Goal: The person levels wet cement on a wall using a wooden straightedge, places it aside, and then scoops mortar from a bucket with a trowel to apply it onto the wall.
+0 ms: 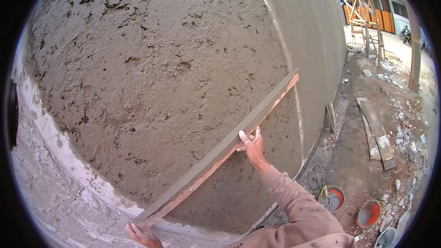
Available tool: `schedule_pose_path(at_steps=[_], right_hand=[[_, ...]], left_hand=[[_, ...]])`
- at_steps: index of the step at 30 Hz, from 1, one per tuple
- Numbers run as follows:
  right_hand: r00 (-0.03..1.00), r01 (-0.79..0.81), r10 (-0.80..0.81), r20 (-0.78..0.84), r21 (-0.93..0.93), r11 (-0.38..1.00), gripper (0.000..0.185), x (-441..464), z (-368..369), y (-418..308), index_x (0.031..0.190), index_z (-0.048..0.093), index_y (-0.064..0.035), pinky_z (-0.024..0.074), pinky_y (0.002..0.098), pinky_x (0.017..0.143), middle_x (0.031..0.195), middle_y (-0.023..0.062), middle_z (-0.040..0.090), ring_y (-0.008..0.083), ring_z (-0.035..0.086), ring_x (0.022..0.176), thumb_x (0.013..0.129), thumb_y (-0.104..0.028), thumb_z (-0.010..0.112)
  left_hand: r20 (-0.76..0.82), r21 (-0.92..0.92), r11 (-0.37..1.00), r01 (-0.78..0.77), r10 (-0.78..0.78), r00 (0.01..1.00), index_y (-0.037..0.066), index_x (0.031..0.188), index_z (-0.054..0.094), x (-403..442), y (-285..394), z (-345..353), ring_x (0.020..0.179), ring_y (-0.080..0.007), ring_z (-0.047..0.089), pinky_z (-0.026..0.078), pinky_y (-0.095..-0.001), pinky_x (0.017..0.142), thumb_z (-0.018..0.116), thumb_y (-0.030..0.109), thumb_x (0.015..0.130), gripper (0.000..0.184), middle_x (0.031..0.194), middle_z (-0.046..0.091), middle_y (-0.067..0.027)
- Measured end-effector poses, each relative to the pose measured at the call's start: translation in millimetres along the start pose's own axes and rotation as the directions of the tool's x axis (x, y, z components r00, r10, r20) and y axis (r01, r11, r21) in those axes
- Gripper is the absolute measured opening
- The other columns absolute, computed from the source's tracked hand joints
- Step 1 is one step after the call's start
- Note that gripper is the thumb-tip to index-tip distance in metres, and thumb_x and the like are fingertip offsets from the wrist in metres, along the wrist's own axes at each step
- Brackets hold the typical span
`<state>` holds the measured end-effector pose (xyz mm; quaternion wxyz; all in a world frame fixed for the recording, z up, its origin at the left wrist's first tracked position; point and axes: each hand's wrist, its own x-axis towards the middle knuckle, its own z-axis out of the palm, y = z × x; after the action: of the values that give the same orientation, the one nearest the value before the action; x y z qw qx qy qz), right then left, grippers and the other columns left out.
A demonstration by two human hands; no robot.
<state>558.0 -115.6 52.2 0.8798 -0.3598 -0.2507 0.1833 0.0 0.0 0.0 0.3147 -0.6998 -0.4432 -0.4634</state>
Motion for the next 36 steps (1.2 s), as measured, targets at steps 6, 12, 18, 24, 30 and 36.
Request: schedule_pose_path(at_steps=[6,12,18,24,30,36], right_hand=[[0.968,0.232,-0.231,0.097,0.002,0.973,0.088,55,104,-99,0.145,-0.005,0.0139,0.0581,0.0242,0.049,0.093,0.0174,0.066,0.0184,0.067,0.068,0.094,-0.014,0.062],[0.908,0.352,-0.340,0.243,-0.004,0.936,0.055,130,207,-214,0.126,0.030,0.0159,0.0613,0.0273,0.057,0.088,0.0197,0.065,0.0215,0.067,0.066,0.094,-0.016,0.063],[0.844,0.468,-0.440,0.307,-0.023,0.883,0.047,198,300,-331,0.115,0.047,0.0255,0.0620,0.0272,0.052,0.091,0.0246,0.068,0.0268,0.072,0.065,0.090,-0.009,0.067],[0.757,0.422,-0.484,0.439,0.237,0.875,0.025,328,397,-437,0.109,0.054,0.0097,0.0625,0.0390,0.048,0.093,0.0210,0.064,0.0319,0.069,0.061,0.091,-0.006,0.061],[0.798,0.437,-0.460,0.390,0.151,0.887,0.023,312,394,-436,0.110,0.056,0.0055,0.0637,0.0402,0.052,0.091,0.0179,0.065,0.0307,0.069,0.062,0.093,-0.009,0.060],[0.828,0.441,-0.433,0.356,0.065,0.895,0.033,250,336,-374,0.112,0.051,0.0159,0.0632,0.0317,0.052,0.094,0.0217,0.066,0.0288,0.071,0.067,0.092,-0.008,0.062]], left_hand=[[-0.298,-0.067,0.996,-0.064,0.041,0.954,-0.001,0.143,0.043,121,8,-22,0.136,-0.0399,0.037,0.031,-0.0513,0.111,0.054,0.037,0.098,0.060,0.147,0.038,-0.0212],[-0.415,-0.029,0.994,-0.109,0.087,0.906,0.000,0.143,0.045,249,2,-61,0.134,-0.0346,0.041,0.033,-0.0429,0.110,0.057,0.024,0.098,0.053,0.145,0.042,-0.0194],[-0.508,-0.045,0.987,-0.152,0.109,0.854,0.008,0.144,0.046,394,15,-103,0.135,-0.0305,0.041,0.031,-0.0376,0.112,0.057,0.019,0.098,0.048,0.146,0.043,-0.0155],[-0.580,0.082,0.965,-0.248,0.248,0.776,0.014,0.144,0.047,533,-11,-135,0.136,-0.0275,0.040,0.029,-0.0392,0.113,0.059,0.028,0.097,0.051,0.146,0.046,-0.0117],[-0.547,0.117,0.965,-0.234,0.259,0.796,0.013,0.144,0.047,543,-21,-143,0.136,-0.0268,0.040,0.029,-0.0391,0.114,0.059,0.028,0.097,0.052,0.146,0.046,-0.0101],[-0.469,0.061,0.958,-0.280,0.275,0.839,0.009,0.144,0.047,490,-12,-145,0.138,-0.0281,0.038,0.028,-0.0391,0.114,0.060,0.024,0.095,0.053,0.146,0.045,-0.0126]])
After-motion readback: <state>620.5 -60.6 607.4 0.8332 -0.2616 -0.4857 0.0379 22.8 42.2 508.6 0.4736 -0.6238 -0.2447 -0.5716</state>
